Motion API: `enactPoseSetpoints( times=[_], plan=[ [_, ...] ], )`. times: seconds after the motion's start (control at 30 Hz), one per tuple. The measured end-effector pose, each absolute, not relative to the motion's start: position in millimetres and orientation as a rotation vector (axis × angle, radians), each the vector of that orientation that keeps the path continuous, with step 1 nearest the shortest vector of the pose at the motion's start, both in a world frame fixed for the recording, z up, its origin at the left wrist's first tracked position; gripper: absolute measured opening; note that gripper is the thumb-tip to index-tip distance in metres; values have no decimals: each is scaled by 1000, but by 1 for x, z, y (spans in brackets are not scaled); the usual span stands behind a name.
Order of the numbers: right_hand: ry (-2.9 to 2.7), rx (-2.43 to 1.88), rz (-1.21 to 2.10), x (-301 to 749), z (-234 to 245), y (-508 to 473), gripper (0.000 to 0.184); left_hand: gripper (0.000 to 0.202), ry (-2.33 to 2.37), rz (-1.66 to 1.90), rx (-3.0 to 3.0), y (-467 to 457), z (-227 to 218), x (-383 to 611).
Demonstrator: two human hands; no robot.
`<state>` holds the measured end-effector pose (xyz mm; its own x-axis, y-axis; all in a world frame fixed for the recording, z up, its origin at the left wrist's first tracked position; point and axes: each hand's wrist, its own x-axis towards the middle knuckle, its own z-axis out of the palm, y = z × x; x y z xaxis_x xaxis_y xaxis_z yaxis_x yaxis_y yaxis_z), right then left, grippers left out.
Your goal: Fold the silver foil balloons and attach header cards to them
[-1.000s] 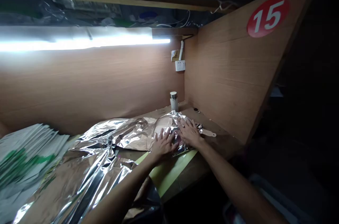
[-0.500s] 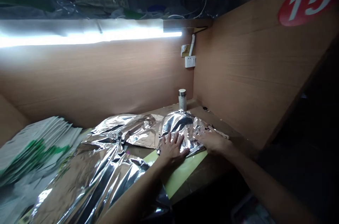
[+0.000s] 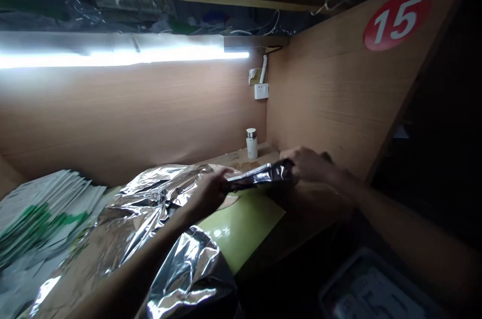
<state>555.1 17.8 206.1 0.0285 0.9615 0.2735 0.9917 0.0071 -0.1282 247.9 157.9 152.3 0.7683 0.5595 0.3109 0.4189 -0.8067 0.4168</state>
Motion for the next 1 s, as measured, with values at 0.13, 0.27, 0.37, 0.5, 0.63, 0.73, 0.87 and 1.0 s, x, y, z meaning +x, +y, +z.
enactPoseSetpoints(
  times=[0.13, 0.27, 0.37, 0.5, 0.63, 0.73, 0.87, 1.0],
  plan=[
    [-1981, -1877, -28, 567, 279, 38, 24, 57, 529, 712, 2183, 188, 231, 254],
    [-2020, -2036, 118, 570, 276, 87, 28, 61, 721, 595, 2337, 217, 244, 283],
    [-1994, -2152, 114, 560, 232, 103, 30, 71, 950, 585, 2535, 209, 203, 299],
    [-2103, -2071, 131, 543, 165, 74, 62, 73, 640, 403, 2767, 167, 124, 289],
    [-2476, -1763, 341, 538, 95, 4, 107, 103, 306, 0, 2894, 130, 72, 260],
    [-2506, -1777, 158, 535, 43, -43, 107, 117, 295, -142, 2889, 113, 57, 246],
    [-2413, -1651, -392, 526, -3, -72, 60, 110, 261, -95, 2994, 90, 48, 244],
    [-2279, -1387, -606, 527, -12, -82, 28, 65, 211, 124, 3054, 70, 35, 248]
  ],
)
